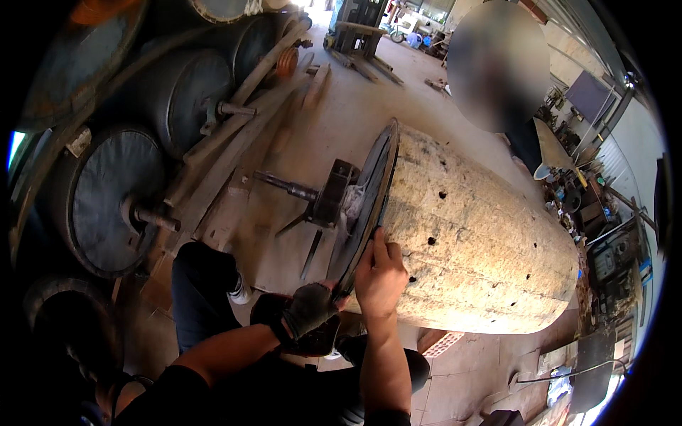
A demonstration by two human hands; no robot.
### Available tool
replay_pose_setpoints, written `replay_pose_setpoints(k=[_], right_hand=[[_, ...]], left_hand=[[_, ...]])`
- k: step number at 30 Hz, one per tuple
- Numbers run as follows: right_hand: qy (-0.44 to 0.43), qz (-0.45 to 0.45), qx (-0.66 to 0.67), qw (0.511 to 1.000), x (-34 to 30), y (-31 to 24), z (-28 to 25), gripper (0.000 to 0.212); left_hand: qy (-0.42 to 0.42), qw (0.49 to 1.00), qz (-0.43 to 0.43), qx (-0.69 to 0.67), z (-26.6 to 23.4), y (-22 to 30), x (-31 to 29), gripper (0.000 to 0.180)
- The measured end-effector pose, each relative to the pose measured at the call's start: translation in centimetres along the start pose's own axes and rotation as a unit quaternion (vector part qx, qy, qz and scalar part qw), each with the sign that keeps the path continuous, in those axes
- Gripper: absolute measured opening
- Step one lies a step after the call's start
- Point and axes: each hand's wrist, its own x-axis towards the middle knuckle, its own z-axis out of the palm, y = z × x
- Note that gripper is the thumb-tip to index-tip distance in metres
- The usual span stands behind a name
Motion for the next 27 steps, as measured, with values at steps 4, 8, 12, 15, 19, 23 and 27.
replay_pose_setpoints(k=[4, 8, 12, 15, 19, 23, 27], right_hand=[[0.02, -0.044, 0.027, 0.998, 0.2, 2.0, 1.1, 0.029], [0.008, -0.036, 0.068, 0.997, -0.1, 2.0, 0.6, 0.026], [0.018, -0.026, 0.041, 0.999, -0.1, 1.3, 0.3, 0.023], [0.045, -0.024, 0.03, 0.998, -0.3, 2.0, 1.1, 0.023], [0.059, -0.024, 0.048, 0.997, -0.5, 2.4, 2.0, 0.023], [0.025, -0.006, 0.046, 0.999, -0.5, 2.3, 1.5, 0.025], [0.024, -0.006, 0.049, 0.998, -0.5, 2.3, 1.5, 0.025]], left_hand=[[0.002, 1.0, 0.019, 0.019, 0.6, -0.9, -0.4, 0.035], [-0.053, 0.998, 0.018, 0.037, -0.2, -1.2, 0.6, 0.035], [-0.149, 0.986, 0.012, 0.068, -2.8, -0.6, 2.5, 0.036], [-0.125, 0.991, -0.01, 0.05, -2.5, 0.2, 3.8, 0.032], [-0.085, 0.995, 0.039, 0.02, -2.1, -0.5, 3.9, 0.045], [-0.07, 0.993, 0.066, 0.068, -1.8, -0.6, 4.0, 0.047], [-0.083, 0.988, 0.069, 0.107, -2.2, -0.3, 4.0, 0.041]])
